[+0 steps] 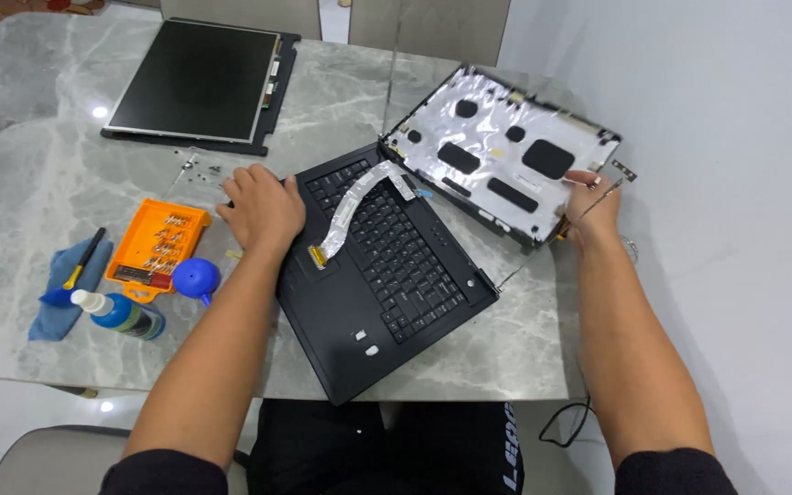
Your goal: The person uses a screwdriver to remove screws from the hinge area of a disassembled laptop. They then lift the screen assembly to detach it from the keyboard base and place it aside on the table.
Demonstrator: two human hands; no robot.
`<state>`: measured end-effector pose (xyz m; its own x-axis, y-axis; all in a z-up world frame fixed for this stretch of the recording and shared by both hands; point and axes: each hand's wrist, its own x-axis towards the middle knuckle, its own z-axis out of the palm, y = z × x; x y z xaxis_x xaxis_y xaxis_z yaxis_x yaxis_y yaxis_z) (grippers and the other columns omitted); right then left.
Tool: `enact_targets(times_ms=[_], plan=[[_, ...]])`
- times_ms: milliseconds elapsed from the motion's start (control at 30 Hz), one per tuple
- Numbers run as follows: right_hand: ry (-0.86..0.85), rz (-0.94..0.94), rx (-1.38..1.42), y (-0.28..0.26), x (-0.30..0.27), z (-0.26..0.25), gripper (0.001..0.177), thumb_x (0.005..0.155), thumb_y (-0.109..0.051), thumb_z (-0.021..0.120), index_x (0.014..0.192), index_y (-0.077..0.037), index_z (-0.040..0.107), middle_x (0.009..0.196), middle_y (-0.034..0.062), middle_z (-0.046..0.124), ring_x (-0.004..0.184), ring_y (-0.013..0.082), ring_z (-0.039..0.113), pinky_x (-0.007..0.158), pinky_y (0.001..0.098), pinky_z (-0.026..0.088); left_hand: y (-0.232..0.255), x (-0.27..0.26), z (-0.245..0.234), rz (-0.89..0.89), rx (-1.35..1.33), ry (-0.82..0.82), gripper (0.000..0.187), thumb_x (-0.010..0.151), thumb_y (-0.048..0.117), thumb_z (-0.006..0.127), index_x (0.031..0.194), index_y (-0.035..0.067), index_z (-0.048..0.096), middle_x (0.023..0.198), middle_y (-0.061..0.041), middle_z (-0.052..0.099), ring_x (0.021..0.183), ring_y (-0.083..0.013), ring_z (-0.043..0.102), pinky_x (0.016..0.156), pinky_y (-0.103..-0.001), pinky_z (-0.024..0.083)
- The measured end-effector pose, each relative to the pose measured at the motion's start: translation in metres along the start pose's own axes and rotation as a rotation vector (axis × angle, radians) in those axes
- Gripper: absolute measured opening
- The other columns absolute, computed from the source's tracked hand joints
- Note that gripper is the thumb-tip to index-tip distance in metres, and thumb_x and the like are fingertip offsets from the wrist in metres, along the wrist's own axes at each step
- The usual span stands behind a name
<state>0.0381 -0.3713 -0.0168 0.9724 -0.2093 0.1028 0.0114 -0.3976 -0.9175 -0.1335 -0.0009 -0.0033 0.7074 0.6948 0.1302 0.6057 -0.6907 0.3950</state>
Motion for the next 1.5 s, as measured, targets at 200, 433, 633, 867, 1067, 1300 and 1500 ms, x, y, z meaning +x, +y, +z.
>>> enact_targets(times_ms=[200,433,633,867,1067,1300,1500], plan=[[-0.099,0.023,-0.043,-0.003,0.001,0.013,0.021,0.084,-0.005,0.064,0.104,-0.002,0.068,0.114,0.0252,0.060,0.100,0.0321,0.061,0.080,0.0393,0.050,-0.004,-0.006,0.000,0.102,-0.059,0.080,0.021,0.097,0.027,0.055,0.104,0.008,0.048,0.105,-0.012,0.044,0.112,-0.0320,0.036,0.095,-0.056,0.021],[-0.090,0.008,-0.111,-0.011,-0.012,0.009,0.017,0.085,-0.007,0.066,0.101,-0.006,0.071,0.109,0.0188,0.064,0.102,0.0336,0.061,0.079,0.0412,0.049,-0.013,-0.002,0.003,0.130,-0.110,0.057,0.026,0.094,0.028,0.059,0.108,0.010,0.047,0.109,-0.012,0.046,0.114,-0.0318,0.038,0.097,-0.056,0.018],[-0.204,-0.081,-0.390,0.008,0.013,0.004,0.018,0.091,-0.006,0.053,0.097,-0.006,0.069,0.095,0.0165,0.066,0.091,0.0306,0.064,0.070,0.0371,0.051,-0.016,-0.001,-0.010,0.235,-0.041,-0.183,0.040,0.099,0.035,0.048,0.125,0.006,0.045,0.120,-0.019,0.053,0.120,-0.0354,0.043,0.099,-0.058,0.019],[-0.237,-0.205,-0.652,0.025,0.038,0.001,0.018,0.093,-0.007,0.049,0.101,0.003,0.061,0.090,0.0218,0.066,0.086,0.0354,0.066,0.066,0.0379,0.050,-0.014,-0.008,-0.020,0.284,0.012,-0.206,0.046,0.102,0.041,0.039,0.132,0.006,0.043,0.126,-0.020,0.052,0.122,-0.0354,0.043,0.100,-0.057,0.020],[-0.226,-0.260,-0.696,0.025,0.035,0.002,0.016,0.094,-0.009,0.049,0.101,0.001,0.059,0.089,0.0230,0.064,0.077,0.0322,0.066,0.060,0.0345,0.051,-0.012,-0.011,-0.023,0.276,-0.009,-0.192,0.044,0.102,0.038,0.041,0.132,0.006,0.044,0.125,-0.020,0.054,0.121,-0.0338,0.044,0.100,-0.055,0.020],[-0.174,-0.235,-0.693,-0.012,0.007,-0.013,0.022,0.094,-0.008,0.051,0.110,0.004,0.057,0.108,0.0329,0.054,0.092,0.0401,0.063,0.071,0.0441,0.053,-0.017,-0.010,-0.017,0.296,-0.024,-0.149,0.043,0.102,0.037,0.044,0.130,0.005,0.047,0.122,-0.022,0.056,0.120,-0.0356,0.046,0.099,-0.056,0.021],[-0.102,-0.204,-0.363,0.020,-0.006,-0.020,0.038,0.088,-0.010,0.055,0.122,0.006,0.050,0.093,0.0280,0.061,0.090,0.0403,0.064,0.068,0.0427,0.053,-0.016,-0.009,-0.015,0.279,-0.007,-0.144,0.045,0.101,0.040,0.047,0.130,0.007,0.047,0.124,-0.020,0.056,0.121,-0.0357,0.045,0.099,-0.058,0.022]])
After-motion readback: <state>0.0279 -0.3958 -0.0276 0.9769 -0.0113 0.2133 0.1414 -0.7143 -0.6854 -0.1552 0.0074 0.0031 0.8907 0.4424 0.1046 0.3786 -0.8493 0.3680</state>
